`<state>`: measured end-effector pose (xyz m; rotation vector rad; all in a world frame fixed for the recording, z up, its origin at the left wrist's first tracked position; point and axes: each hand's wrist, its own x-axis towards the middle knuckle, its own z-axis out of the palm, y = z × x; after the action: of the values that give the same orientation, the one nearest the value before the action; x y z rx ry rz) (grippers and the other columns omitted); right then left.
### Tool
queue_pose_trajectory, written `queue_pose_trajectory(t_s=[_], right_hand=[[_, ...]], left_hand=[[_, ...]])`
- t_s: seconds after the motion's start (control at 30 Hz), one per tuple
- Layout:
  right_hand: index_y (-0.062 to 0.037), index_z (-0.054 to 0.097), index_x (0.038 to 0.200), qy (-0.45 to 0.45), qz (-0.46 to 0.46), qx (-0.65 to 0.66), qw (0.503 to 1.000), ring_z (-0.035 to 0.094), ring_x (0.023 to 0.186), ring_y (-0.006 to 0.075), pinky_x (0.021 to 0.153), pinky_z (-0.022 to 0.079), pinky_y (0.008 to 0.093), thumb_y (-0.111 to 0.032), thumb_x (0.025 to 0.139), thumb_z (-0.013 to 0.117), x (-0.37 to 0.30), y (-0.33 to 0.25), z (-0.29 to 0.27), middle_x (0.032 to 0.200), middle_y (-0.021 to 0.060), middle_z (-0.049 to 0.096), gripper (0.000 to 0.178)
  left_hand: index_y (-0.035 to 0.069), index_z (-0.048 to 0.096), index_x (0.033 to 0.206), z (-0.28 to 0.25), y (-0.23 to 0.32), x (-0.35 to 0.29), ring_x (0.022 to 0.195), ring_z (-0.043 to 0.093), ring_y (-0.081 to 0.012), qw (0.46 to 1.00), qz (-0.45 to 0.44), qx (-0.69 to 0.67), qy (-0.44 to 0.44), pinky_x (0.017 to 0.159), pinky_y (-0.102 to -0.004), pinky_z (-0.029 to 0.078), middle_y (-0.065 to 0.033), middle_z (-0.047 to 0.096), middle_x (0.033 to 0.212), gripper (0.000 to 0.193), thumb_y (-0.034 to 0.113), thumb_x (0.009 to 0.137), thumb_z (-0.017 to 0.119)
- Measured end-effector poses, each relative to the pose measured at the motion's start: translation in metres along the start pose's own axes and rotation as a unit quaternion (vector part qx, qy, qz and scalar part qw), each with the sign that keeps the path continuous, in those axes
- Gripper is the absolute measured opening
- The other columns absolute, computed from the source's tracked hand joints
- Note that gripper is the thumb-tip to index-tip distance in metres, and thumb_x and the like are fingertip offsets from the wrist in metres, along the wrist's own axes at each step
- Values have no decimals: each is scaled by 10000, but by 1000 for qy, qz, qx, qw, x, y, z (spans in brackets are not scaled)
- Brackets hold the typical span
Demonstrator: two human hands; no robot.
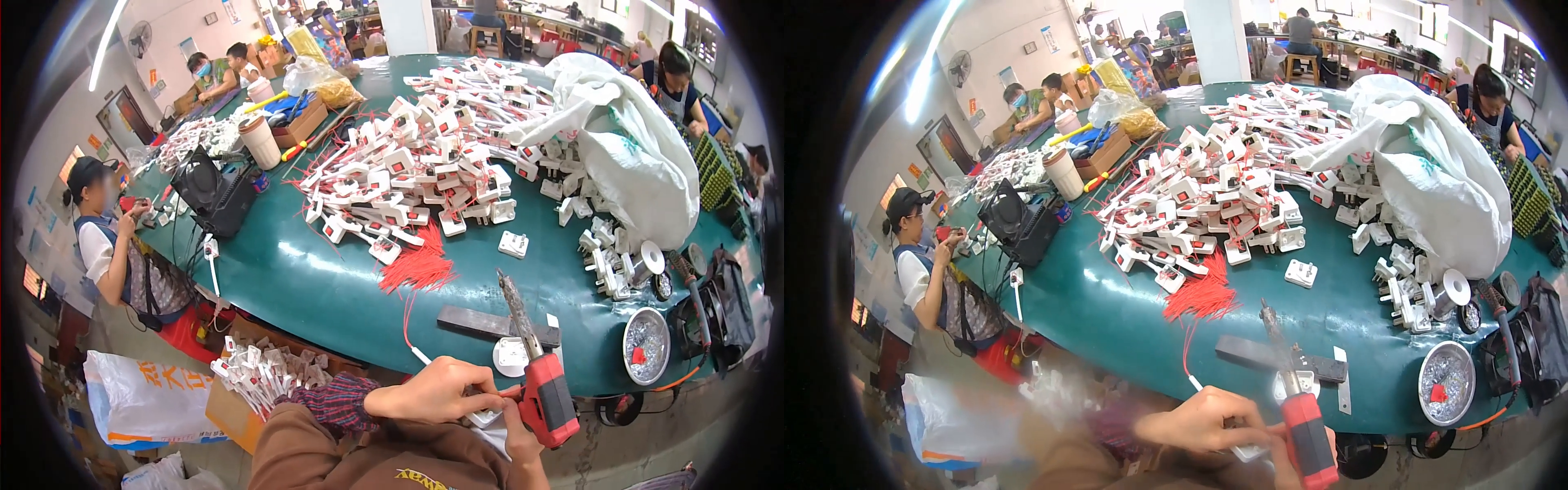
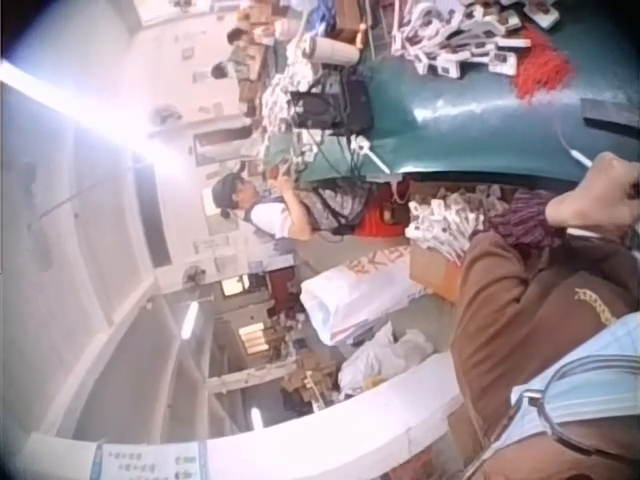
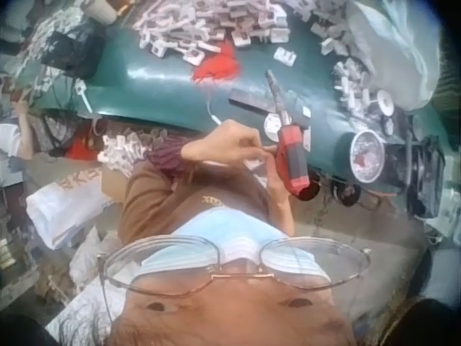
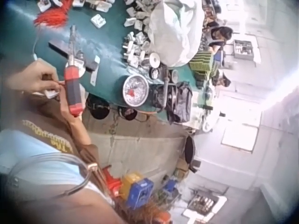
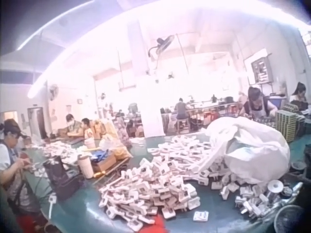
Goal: The person solders red wires onto small electronic components housed in plastic casings at a workbench. This is done using a soldering iron and solder.
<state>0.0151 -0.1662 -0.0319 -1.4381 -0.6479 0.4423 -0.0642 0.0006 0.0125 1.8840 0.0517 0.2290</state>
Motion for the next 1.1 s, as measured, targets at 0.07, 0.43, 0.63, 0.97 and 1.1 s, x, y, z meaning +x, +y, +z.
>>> queue_pose_trajectory(t_s=[0.07,0.43,0.63,0.97,1.1], right_hand=[[30,581,960,7,2,-5,1000,581,767,140,699,469,263,63,812,592,-4,6,1,840,81,614,152],[-16,595,983,-5,-96,-237,967,503,827,304,728,355,397,-182,768,549,2,-11,-3,876,138,539,275],[36,405,1235,161,-51,14,985,551,622,143,586,466,265,10,832,536,9,-4,-24,825,135,593,425],[-46,573,709,42,107,-32,993,606,659,223,673,480,346,-691,759,553,-13,-31,-100,709,67,608,647],[-85,549,649,-145,85,87,982,603,640,235,661,490,373,-558,821,559,-13,-20,-162,682,59,602,503]], left_hand=[[4,635,793,1,-1,-1,567,599,-230,1000,-9,-11,-8,510,-329,449,-115,629,679,158,152,804,688],[27,627,817,10,6,3,661,629,-268,997,3,64,34,583,-340,490,-121,636,728,88,100,801,674],[-25,625,812,4,-15,18,659,642,-139,988,-32,18,151,570,-267,507,-127,626,950,71,25,797,672],[-20,589,772,23,-22,48,539,618,-133,979,-129,0,156,480,-266,466,-121,591,1028,79,24,793,650],[-10,581,752,26,-25,51,517,599,-143,980,-129,11,151,470,-279,448,-105,589,1000,89,24,771,661]])
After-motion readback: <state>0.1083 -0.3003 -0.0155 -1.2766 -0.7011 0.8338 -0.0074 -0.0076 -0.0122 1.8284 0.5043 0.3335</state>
